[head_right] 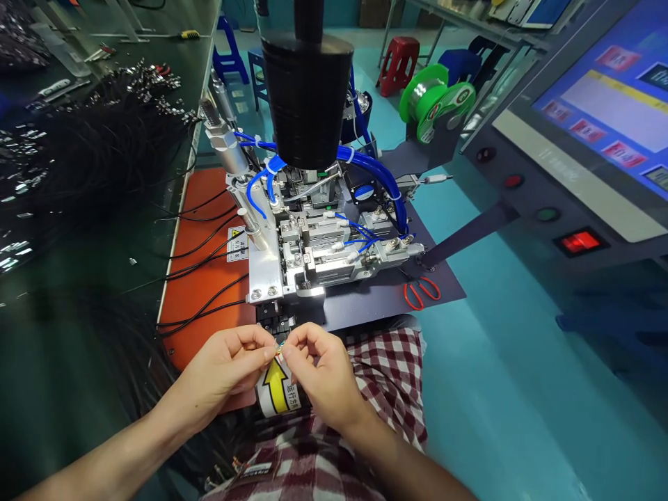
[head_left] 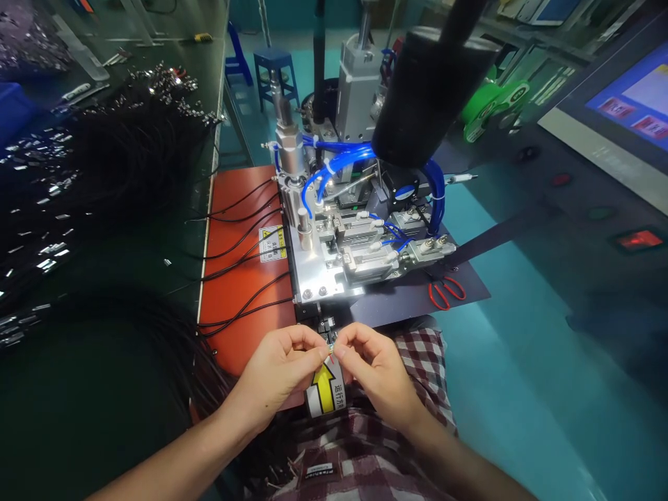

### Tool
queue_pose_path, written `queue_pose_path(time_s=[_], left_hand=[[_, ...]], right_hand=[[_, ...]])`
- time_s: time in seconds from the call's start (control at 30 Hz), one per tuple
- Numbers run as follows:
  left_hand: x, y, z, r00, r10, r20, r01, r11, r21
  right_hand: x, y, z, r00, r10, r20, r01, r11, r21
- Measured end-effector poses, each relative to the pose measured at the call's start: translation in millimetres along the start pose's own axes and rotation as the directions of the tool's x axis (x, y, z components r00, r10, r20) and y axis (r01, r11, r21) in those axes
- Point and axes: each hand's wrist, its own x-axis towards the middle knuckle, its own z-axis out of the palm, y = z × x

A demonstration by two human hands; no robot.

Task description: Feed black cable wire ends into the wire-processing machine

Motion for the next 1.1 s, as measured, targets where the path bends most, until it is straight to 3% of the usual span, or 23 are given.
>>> queue_pose_path(time_s=[0.1, 0.4, 0.7, 1.1], left_hand=[[-0.1, 0.2, 0.5, 1.0, -0.008, -0.001, 0.008, 1.0, -0.013], [1.5, -1.8, -1.6, 1.0, 0.008, 0.021, -0.008, 1.0, 0.0], [1.3, -2.4, -3.0, 0.999, 0.038, 0.015, -0.038, 0.999, -0.011], [3.9, -4.8, -3.4, 0.999, 0.034, 0.025, -0.034, 0.999, -0.02]], right_hand=[[1.0, 1.0, -2.5, 0.999, 0.022, 0.027, -0.023, 0.999, 0.047], [4.1, -3.5, 1.2, 0.999, 0.023, -0.049, -0.024, 1.0, -0.008], [3.1, 0.5, 1.0, 1.0, 0.008, 0.017, -0.009, 0.998, 0.07], [2.6, -1.0, 2.1, 1.0, 0.016, -0.024, -0.016, 1.0, -0.019]])
